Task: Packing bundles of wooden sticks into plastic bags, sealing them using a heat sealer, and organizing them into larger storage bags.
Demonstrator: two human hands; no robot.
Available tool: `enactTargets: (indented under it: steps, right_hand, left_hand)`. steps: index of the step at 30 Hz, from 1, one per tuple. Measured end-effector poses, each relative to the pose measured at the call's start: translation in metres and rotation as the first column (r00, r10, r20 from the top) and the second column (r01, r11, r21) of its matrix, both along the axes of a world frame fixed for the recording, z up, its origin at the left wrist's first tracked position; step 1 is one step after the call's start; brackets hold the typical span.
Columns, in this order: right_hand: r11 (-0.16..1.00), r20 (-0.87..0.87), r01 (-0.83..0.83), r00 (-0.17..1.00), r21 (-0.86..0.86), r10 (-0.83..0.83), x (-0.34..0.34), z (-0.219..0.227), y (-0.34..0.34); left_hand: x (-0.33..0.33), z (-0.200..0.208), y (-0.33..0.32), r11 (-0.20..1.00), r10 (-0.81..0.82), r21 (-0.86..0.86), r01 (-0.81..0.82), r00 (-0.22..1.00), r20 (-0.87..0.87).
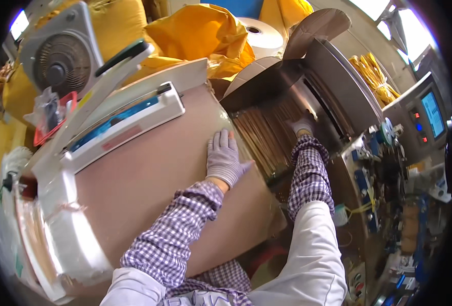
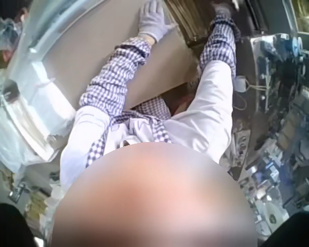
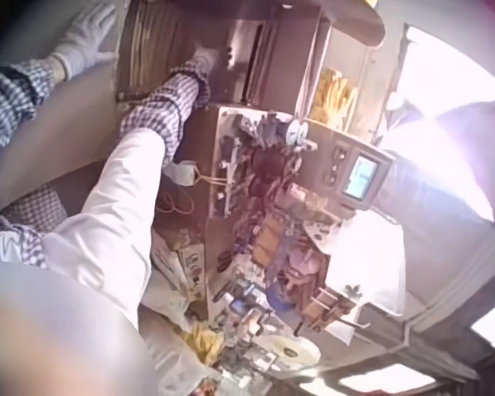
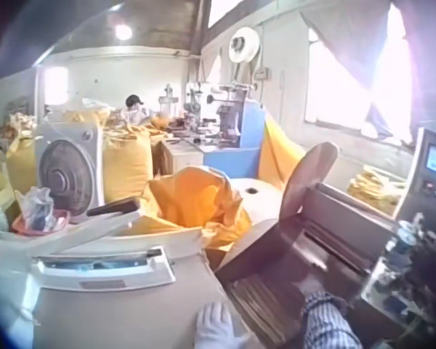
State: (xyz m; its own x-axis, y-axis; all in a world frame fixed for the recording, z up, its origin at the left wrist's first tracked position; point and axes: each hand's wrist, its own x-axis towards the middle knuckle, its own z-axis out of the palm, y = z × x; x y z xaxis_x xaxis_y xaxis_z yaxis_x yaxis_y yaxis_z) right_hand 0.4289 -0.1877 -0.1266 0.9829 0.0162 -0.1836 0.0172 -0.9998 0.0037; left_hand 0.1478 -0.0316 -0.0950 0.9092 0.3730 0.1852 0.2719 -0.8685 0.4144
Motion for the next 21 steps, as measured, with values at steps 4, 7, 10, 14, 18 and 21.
enactTargets:
  steps: [4,7,10,14,18,21]
  right_hand:
    - [0.976,-0.153,0.037,0.988,0.216,-0.003,0.07,-0.061,-0.031]
    - [0.808,-0.142,-0.443,0.838,0.39,0.527,0.061,-0.072,-0.024]
    - [0.442,-0.434,0.267,0.837,0.856,0.335,-0.037,-0.069,0.04]
    - [0.395,-0.727,0.629,0.448,0.669,0.52,-0.071,-0.017,0.051]
    - [0.316,-0.599,0.522,0.57,0.792,0.562,-0.079,0.022,0.052]
    - [0.166,-0.35,0.356,0.551,0.919,0.757,-0.101,0.039,0.06]
  left_hand:
    - [0.061,0.002,0.004,0.999,0.043,0.016,-0.043,0.999,-0.018]
    - [0.092,0.008,0.016,0.988,0.154,-0.021,-0.154,0.988,0.022]
    - [0.101,0.005,0.028,0.971,0.237,-0.025,-0.237,0.971,0.021]
    - [0.084,0.008,0.03,0.934,0.271,-0.318,-0.165,0.906,0.325]
    - [0.058,0.007,0.035,0.595,0.319,-0.797,0.1,0.881,0.349]
    - [0.024,0.013,0.043,0.03,0.321,-0.936,0.351,0.883,0.342]
